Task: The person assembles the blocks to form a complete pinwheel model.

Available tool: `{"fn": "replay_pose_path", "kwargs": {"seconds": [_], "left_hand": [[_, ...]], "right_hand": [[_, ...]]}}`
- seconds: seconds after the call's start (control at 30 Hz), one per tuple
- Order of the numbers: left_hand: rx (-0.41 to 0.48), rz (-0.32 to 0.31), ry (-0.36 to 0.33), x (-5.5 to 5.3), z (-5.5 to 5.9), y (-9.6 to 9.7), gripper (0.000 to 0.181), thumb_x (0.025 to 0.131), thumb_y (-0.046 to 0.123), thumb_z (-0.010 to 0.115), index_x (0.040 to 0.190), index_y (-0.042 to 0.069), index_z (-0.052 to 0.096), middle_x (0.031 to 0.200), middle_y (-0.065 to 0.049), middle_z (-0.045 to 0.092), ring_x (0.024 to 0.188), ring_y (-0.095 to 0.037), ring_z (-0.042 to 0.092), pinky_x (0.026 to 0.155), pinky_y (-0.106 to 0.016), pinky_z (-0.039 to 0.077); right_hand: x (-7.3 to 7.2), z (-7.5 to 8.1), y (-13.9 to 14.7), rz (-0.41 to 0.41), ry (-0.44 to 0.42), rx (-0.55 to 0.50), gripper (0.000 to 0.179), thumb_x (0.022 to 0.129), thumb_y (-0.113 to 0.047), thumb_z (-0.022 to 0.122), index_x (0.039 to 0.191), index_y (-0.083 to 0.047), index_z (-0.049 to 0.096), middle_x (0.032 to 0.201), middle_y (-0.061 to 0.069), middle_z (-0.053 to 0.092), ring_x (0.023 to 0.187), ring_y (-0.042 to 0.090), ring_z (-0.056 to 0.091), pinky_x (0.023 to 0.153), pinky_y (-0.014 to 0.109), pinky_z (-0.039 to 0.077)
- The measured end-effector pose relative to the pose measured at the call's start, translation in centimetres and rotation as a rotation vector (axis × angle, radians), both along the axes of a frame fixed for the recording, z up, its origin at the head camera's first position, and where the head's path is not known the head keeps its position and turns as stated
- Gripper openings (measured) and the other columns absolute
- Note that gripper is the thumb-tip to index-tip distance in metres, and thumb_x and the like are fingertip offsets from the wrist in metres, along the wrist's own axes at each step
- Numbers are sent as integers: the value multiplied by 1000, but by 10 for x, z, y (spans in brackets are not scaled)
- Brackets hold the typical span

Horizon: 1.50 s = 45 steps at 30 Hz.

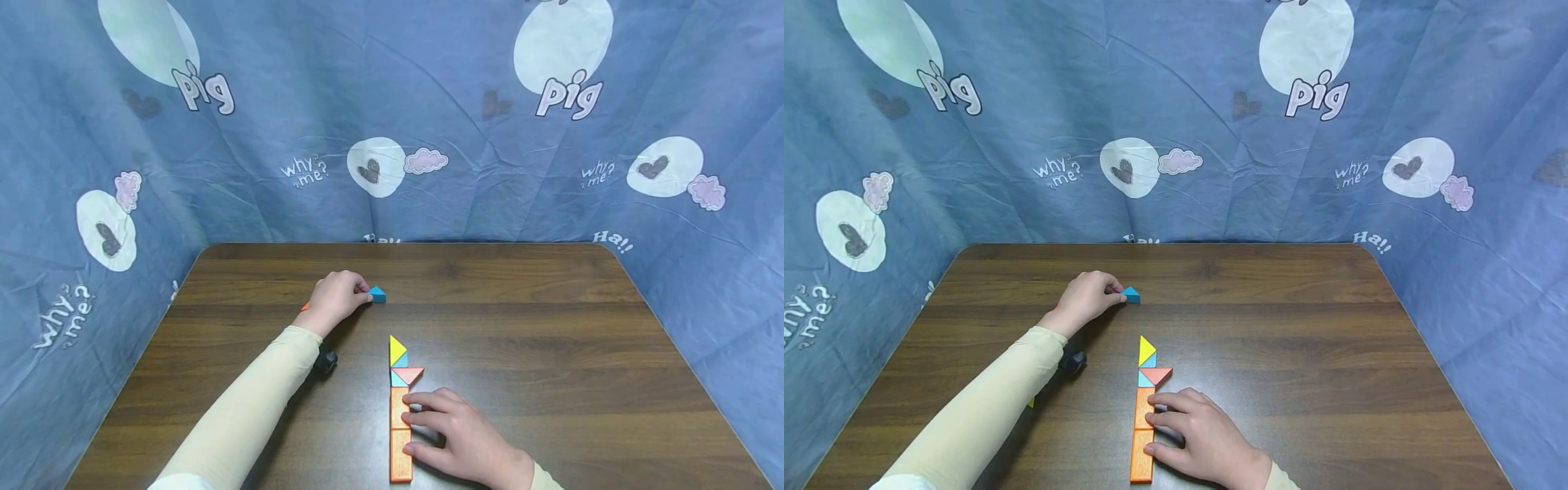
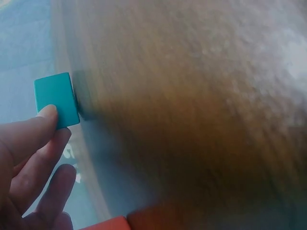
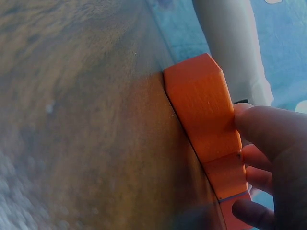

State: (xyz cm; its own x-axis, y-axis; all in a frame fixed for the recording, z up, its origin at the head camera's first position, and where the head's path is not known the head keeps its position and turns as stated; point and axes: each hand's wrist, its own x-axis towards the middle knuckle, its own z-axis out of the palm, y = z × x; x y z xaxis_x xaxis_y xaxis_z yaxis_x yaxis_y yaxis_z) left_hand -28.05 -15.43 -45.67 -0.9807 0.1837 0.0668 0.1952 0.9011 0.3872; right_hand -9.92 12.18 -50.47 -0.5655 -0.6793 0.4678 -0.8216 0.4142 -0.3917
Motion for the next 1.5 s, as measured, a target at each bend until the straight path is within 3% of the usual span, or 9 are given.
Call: {"fn": "replay_pose_path", "kwargs": {"seconds": [0.53,0.97,1.2,1.5], "left_hand": [[91,-54,12,16,10,-15,15,88,30,77,95,17,77,82,9,70,75,-9,63,68,-33,51],[139,-112,7,52,24,-18,11,88,29,77,91,19,75,78,14,66,69,-6,59,63,-30,49],[166,-144,31,70,22,-19,7,87,26,78,90,20,75,79,16,67,70,-2,60,64,-29,49],[185,-160,-12,88,12,-18,8,85,23,80,89,23,74,79,17,67,71,0,60,63,-28,50]], "right_hand": [[0,0,0,-5,-18,18,32,91,-46,70,113,-23,73,130,-10,59,116,5,54,94,26,45],[0,-1,0,-7,-16,24,32,91,-46,69,113,-23,73,131,-11,58,116,4,53,94,24,44],[0,-1,-1,-5,-25,17,32,91,-46,70,113,-23,73,131,-11,58,115,5,54,93,24,45],[0,0,-1,-4,-14,6,31,90,-45,71,112,-23,74,129,-11,59,113,5,55,92,24,46]]}}
